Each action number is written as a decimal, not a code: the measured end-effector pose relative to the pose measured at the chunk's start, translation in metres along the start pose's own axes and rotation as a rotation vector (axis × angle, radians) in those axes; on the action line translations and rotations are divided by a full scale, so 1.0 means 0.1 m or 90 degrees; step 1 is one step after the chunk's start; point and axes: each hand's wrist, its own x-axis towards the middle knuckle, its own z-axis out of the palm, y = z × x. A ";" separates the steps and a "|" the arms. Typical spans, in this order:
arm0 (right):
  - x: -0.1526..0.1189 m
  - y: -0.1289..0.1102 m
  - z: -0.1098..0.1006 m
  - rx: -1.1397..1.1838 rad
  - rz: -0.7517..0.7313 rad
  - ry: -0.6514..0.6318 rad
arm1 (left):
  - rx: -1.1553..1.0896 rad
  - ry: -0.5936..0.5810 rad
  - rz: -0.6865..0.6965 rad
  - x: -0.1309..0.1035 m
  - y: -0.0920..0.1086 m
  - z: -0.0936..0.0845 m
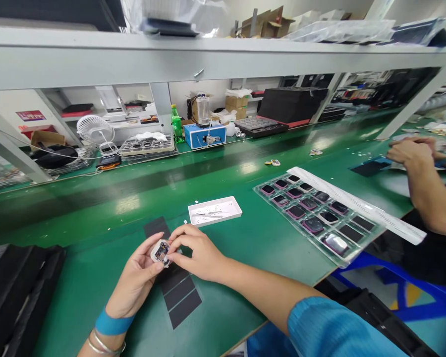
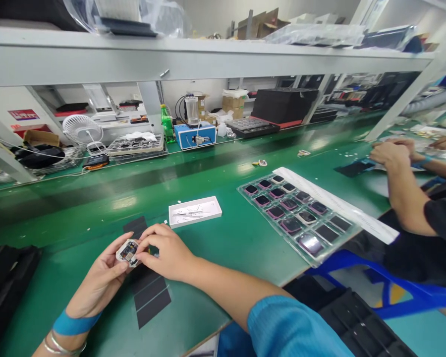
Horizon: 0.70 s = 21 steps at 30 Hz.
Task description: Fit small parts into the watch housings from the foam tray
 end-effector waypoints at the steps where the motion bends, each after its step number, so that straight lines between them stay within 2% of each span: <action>1: 0.00 0.00 0.00 0.000 0.002 -0.001 | 0.001 -0.006 -0.004 0.01 0.00 -0.01; 6: -0.01 0.00 0.03 0.004 0.020 -0.002 | 0.008 -0.039 -0.016 0.05 -0.02 -0.09; 9: -0.01 -0.02 0.05 -0.009 -0.015 0.000 | -0.001 -0.054 -0.018 0.06 -0.02 -0.09; 11: 0.02 -0.02 -0.01 -0.032 -0.054 0.018 | -0.017 -0.059 -0.019 0.06 -0.01 -0.09; 13: 0.06 0.02 -0.16 -0.079 -0.062 0.056 | -0.037 -0.063 -0.024 0.07 -0.01 -0.09; 15: 0.12 0.10 -0.37 -0.169 -0.003 0.095 | -0.052 -0.069 -0.026 0.09 -0.01 -0.11; 18: 0.19 0.24 -0.62 -0.312 0.141 0.113 | -0.057 -0.079 -0.022 0.10 -0.03 -0.14; 19: 0.20 0.27 -0.64 -0.317 0.168 0.111 | -0.057 -0.081 -0.020 0.10 -0.04 -0.15; 21: 0.19 0.26 -0.57 -0.229 0.177 0.089 | -0.052 -0.083 -0.018 0.10 -0.04 -0.15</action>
